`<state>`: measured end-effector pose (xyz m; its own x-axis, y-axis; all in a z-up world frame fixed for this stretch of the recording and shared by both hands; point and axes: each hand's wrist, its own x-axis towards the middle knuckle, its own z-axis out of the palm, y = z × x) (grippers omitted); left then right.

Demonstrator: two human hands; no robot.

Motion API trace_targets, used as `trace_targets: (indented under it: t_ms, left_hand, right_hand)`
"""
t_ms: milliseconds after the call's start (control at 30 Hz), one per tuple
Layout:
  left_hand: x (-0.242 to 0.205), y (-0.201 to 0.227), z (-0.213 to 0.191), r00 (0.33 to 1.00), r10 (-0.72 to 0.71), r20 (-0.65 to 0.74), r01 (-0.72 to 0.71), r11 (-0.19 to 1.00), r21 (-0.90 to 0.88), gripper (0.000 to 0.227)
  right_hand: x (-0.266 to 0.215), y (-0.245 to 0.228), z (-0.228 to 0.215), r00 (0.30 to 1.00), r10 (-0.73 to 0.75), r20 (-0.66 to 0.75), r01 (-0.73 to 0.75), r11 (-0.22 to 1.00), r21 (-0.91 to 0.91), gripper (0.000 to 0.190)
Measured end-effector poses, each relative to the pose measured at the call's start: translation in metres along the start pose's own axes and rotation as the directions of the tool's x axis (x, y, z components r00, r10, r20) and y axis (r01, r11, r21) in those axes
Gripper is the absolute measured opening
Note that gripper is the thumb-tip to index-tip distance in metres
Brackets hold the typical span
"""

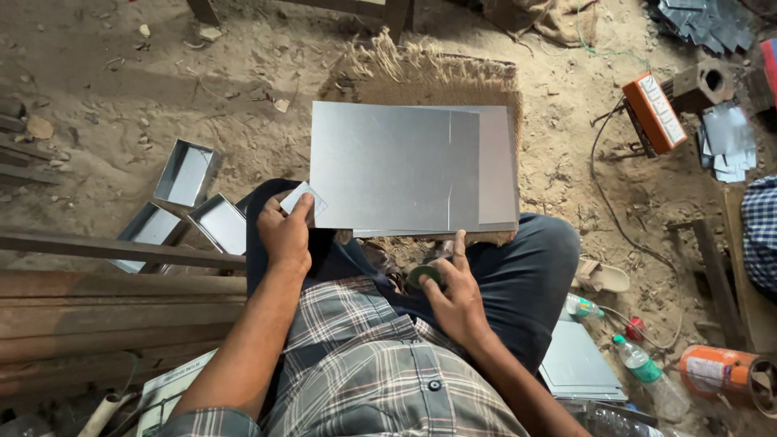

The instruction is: The person sits on the ground and uses a green abrasive pad to polish the surface of a rectangular metal sheet. They hold the sheet steady with one hand and rub the pad back and forth across the surface with the other hand.

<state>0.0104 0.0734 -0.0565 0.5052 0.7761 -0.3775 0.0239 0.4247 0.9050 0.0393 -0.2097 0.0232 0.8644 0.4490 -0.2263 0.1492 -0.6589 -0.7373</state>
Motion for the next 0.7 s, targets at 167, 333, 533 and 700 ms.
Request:
trace_targets:
  t_ms: [167,333,533,700]
  left_hand:
    - [0.000,-0.002,-0.001,0.998,0.029,0.056,-0.030,1.000,0.011,0.023]
    - [0.002,-0.004,0.000,0.998,0.050,0.047,-0.052,0.998,0.036,0.023]
    - [0.001,-0.006,-0.002,0.996,0.022,0.087,-0.021,1.000,-0.021,0.021]
    - [0.002,-0.008,-0.002,0.989,0.059,0.137,-0.072,0.993,0.094,0.026]
  right_hand:
    - [-0.002,-0.009,-0.007,0.999,0.050,0.009,-0.045,0.954,-0.297,0.027]
    - [0.005,-0.012,-0.015,0.999,0.039,0.008,-0.030,0.884,-0.466,0.034]
    - [0.016,-0.007,-0.018,0.999,-0.001,-0.045,-0.022,0.866,-0.500,0.027]
    - [0.020,-0.002,-0.021,0.987,-0.084,-0.137,0.020,0.909,-0.416,0.027]
